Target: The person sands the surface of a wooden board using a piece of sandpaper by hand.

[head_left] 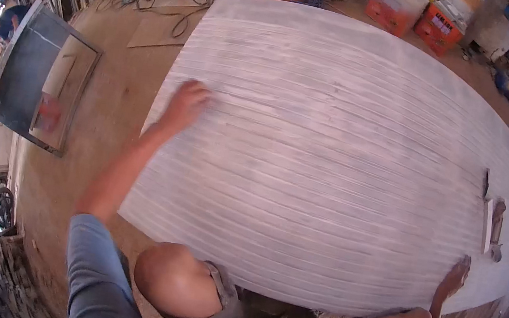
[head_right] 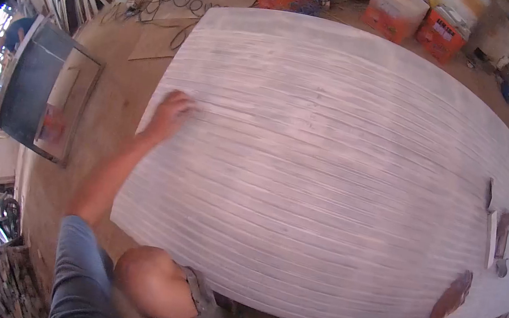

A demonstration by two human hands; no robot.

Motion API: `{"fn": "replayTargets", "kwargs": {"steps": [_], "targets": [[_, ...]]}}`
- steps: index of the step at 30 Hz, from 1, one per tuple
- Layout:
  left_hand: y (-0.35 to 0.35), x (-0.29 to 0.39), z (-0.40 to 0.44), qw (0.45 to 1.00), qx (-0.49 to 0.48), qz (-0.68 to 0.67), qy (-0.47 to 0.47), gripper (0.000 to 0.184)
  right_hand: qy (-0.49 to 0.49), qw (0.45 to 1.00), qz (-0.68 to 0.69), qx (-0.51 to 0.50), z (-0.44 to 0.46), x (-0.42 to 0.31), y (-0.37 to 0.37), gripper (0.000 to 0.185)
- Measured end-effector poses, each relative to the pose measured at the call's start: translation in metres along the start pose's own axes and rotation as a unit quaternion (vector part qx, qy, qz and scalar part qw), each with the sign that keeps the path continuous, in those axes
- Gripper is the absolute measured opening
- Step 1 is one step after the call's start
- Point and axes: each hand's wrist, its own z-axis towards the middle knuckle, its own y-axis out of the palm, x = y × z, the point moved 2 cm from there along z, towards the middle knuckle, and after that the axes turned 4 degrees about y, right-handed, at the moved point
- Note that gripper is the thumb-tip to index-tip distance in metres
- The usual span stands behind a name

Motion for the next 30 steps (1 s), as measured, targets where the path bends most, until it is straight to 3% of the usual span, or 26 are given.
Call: {"fn": "replayTargets", "kwargs": {"steps": [2, 3, 4, 7, 9, 11, 13, 15, 18, 21, 23, 25, 28, 30], "targets": [[0.041, 0.049, 0.021, 0.999, 0.014, -0.034, 0.034, 0.014, 0.031, 0.996, 0.086, -0.005, -0.001, -0.001, 0.0, 0.038], [0.046, 0.08, 0.038, 0.999, -0.024, -0.017, 0.043, 0.012, 0.02, 0.996, 0.087, -0.005, 0.0, -0.003, -0.002, 0.038], [0.051, 0.102, 0.052, 0.994, 0.011, -0.062, 0.086, 0.011, 0.007, 0.998, 0.057, -0.009, 0.002, -0.005, -0.006, 0.038], [0.045, 0.107, 0.055, 0.996, -0.014, -0.07, 0.061, 0.012, -0.015, 1.0, 0.016, -0.007, 0.003, 0.015, 0.003, 0.038], [0.032, 0.064, 0.028, 0.999, 0.014, -0.013, 0.047, 0.015, -0.013, 1.0, 0.007, -0.004, 0.007, 0.017, 0.007, 0.037], [0.007, -0.009, -0.015, 0.998, 0.03, 0.051, 0.01, 0.017, 0.007, 0.996, 0.085, -0.015, 0.002, 0.011, 0.0, 0.038], [-0.036, -0.072, -0.056, 0.987, 0.088, 0.096, -0.091, 0.019, -0.006, 0.996, 0.087, -0.006, 0.001, 0.001, -0.006, 0.038], [-0.065, -0.159, -0.103, 0.968, 0.01, 0.171, -0.185, 0.02, -0.019, 0.996, 0.089, 0.005, -0.001, 0.004, -0.007, 0.038], [-0.089, -0.122, -0.078, 0.963, 0.048, 0.145, -0.22, 0.02, -0.013, 0.996, 0.088, 0.003, -0.004, 0.014, 0.001, 0.038], [-0.026, -0.047, -0.024, 0.989, 0.085, 0.072, -0.093, 0.021, -0.03, 0.999, 0.033, 0.002, 0.0, 0.011, 0.002, 0.039], [0.016, 0.005, 0.016, 0.997, 0.073, 0.021, -0.021, 0.019, -0.017, 0.991, 0.129, 0.008, 0.0, 0.015, 0.005, 0.038], [0.041, 0.055, 0.053, 0.997, 0.056, 0.004, 0.045, 0.018, -0.028, 0.995, 0.098, 0.007, -0.002, 0.009, -0.004, 0.037], [0.06, 0.087, 0.071, 0.994, 0.045, -0.045, 0.094, 0.016, -0.036, 0.998, 0.056, 0.007, 0.001, -0.005, -0.007, 0.036], [0.041, 0.056, 0.056, 0.997, 0.016, -0.018, 0.078, 0.015, -0.019, 0.999, 0.037, 0.002, -0.001, -0.004, -0.009, 0.037]]}}
